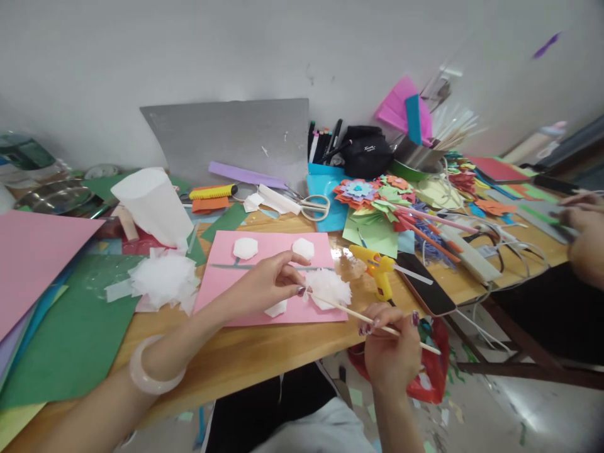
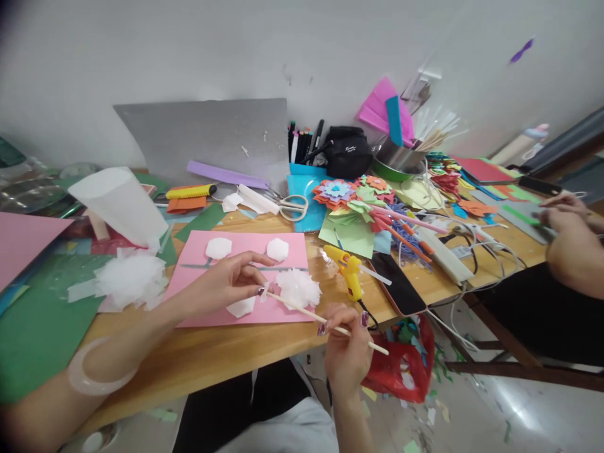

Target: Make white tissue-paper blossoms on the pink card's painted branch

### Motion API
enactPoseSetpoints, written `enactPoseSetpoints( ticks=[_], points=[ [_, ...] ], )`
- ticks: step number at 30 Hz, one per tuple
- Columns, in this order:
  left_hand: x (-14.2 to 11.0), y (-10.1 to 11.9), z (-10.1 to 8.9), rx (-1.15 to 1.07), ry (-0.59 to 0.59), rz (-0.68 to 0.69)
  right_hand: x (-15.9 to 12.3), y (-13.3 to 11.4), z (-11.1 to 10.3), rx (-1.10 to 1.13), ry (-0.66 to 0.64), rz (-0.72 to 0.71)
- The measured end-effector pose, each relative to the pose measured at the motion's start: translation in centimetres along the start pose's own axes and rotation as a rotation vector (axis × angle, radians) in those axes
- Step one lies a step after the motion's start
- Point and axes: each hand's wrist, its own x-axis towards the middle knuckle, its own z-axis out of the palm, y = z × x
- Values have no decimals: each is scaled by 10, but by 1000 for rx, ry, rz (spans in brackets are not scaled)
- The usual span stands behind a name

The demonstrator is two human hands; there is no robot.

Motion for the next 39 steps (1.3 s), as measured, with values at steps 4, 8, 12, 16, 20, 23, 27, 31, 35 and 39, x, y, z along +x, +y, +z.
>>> enactPoseSetpoints(
  ticks=[4,8,12,16,20,23,27,31,35,39],
  points=[
    [-3,2,1,49,0,-19,-1,-1,1,-5,18,-11],
    [-3,3,1,55,-14,-12,-2,-1,0,-14,20,-15],
    [-1,3,3,43,-14,-15,-4,-1,-2,-1,13,-22],
    [0,0,6,24,-13,9,-5,0,-2,4,-10,-31],
    [0,-2,7,-1,-18,29,-5,-1,-2,7,-11,-45],
    [1,-1,7,-11,-15,26,-5,-2,-2,-1,-3,-54],
    [2,-2,6,-22,-9,7,-5,-2,-3,-22,2,-60],
    [2,-5,6,-16,-13,7,-6,-1,-4,-44,3,-80],
    [1,-6,6,-11,-28,6,-7,-1,-5,-80,8,-108],
    [-1,1,6,2,-38,-16,-9,-2,-6,-127,19,-141]
  ],
)
